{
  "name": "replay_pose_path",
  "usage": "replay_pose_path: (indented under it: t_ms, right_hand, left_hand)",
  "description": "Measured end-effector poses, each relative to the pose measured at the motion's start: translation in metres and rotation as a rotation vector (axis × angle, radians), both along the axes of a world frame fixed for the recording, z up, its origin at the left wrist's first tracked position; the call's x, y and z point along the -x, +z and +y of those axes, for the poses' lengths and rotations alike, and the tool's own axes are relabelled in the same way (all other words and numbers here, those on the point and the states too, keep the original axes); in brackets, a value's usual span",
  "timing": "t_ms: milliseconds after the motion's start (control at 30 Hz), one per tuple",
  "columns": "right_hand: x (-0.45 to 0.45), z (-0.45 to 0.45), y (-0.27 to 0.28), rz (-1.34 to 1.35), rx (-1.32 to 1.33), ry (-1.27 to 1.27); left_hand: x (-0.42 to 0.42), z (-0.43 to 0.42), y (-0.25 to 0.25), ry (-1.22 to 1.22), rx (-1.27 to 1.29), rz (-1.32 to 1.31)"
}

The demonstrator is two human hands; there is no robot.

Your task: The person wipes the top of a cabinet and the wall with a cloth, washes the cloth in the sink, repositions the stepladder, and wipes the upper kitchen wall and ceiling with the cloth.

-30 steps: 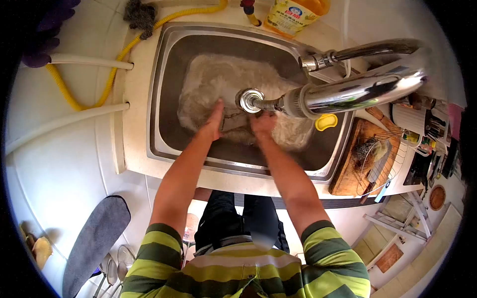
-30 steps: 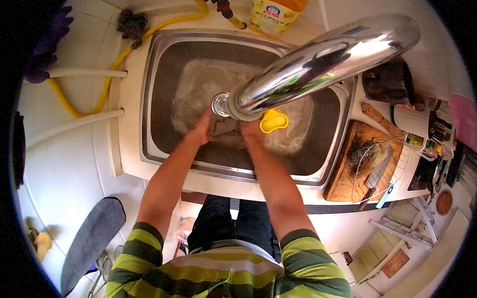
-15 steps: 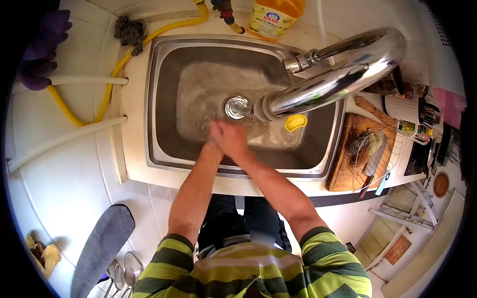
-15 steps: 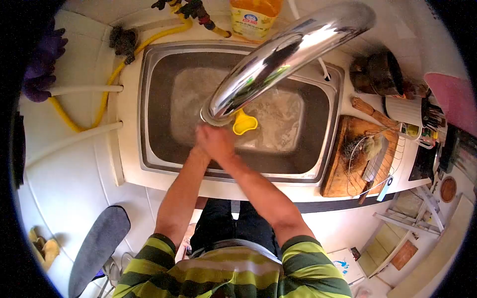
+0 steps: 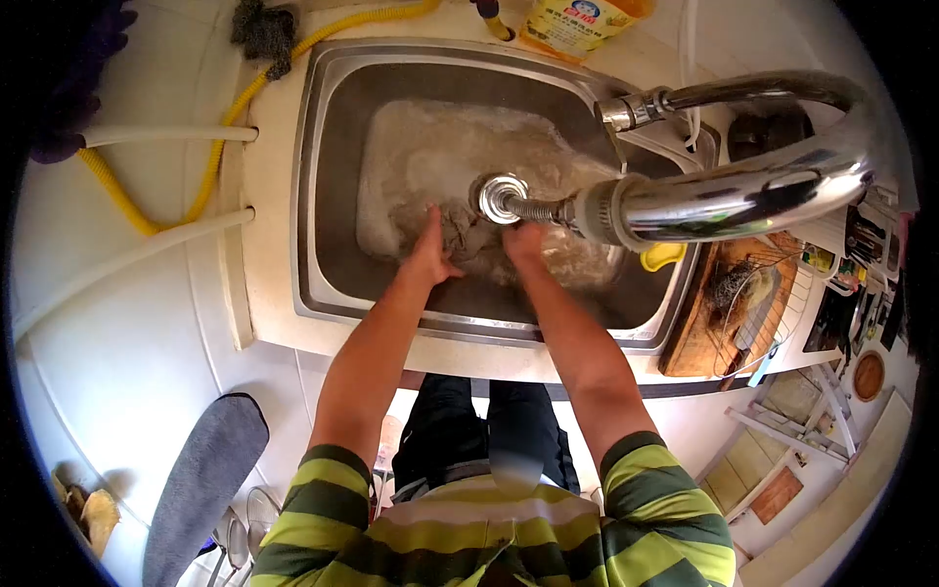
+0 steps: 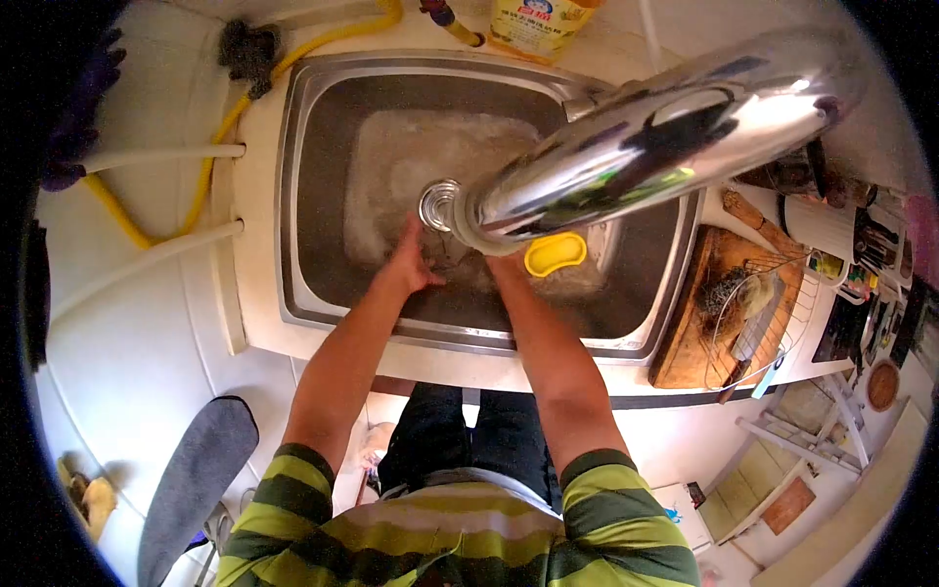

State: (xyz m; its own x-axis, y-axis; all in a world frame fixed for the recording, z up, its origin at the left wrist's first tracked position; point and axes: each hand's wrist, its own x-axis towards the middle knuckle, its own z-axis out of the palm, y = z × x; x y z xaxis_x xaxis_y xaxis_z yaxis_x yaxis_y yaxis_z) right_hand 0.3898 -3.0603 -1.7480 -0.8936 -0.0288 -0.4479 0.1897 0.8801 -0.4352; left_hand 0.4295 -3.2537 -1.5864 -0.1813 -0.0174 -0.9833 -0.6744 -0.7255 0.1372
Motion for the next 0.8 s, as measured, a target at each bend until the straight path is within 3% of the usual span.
replay_pose_path:
  t_ms: [33,100,133,167,200,267,300,333,400,467,533,600,667,700,733,800]
  right_hand:
    - [-0.001,-0.02,0.011,-0.233,0.594,-0.244]
    - [-0.014,-0.066,0.085,-0.434,0.787,-0.214]
    - [-0.011,-0.083,0.151,-0.358,0.696,-0.113]
    - [-0.021,-0.095,0.142,-0.141,0.7,0.011]
    - [-0.028,-0.099,0.157,-0.139,0.701,0.01]
    - [-0.034,-0.102,0.212,-0.032,0.674,0.312]
    - [-0.031,-0.106,0.232,-0.025,0.673,0.307]
    - [-0.028,-0.109,0.249,-0.174,0.594,0.26]
    - [-0.025,-0.111,0.247,-0.323,0.514,0.215]
    - [-0.013,-0.112,0.202,-0.069,0.435,-0.005]
    - [0.009,-0.094,0.153,0.535,0.309,0.134]
    - [0.019,-0.059,0.102,0.419,0.15,0.234]
    - [0.024,-0.033,0.096,0.395,-0.02,0.359]
    - [0.028,-0.025,0.093,0.399,-0.013,0.365]
    - [0.027,-0.016,0.088,0.339,-0.053,0.237]
    - [0.016,-0.016,0.093,0.268,-0.095,0.123]
  left_hand:
    - [0.002,0.001,-0.012,0.045,-0.105,-0.025]
    - [-0.005,-0.008,-0.063,0.055,-0.189,0.073]
    - [-0.01,-0.013,-0.077,0.064,-0.264,0.16]
    - [-0.006,-0.02,-0.056,0.129,-0.327,0.26]
    - [-0.012,-0.022,-0.035,0.127,-0.326,0.262]
    - [-0.029,-0.031,-0.007,0.063,-0.068,0.669]
    - [-0.049,-0.041,-0.068,-0.012,-0.024,1.05]
    - [-0.049,-0.035,-0.081,-0.015,-0.028,1.055]
    - [-0.045,-0.014,-0.092,0.28,-0.321,0.901]
    - [-0.032,0.002,-0.076,0.425,-0.457,0.817]
    - [-0.018,0.018,-0.006,0.349,-0.113,0.188]
    - [-0.019,0.011,0.01,0.294,-0.083,0.269]
    - [-0.026,-0.015,0.004,0.213,-0.094,0.301]
    - [-0.028,-0.024,0.007,0.151,0.093,0.165]
    - [-0.034,-0.036,-0.006,0.158,0.098,0.162]
    - [-0.048,-0.057,-0.042,-0.195,0.106,-0.032]
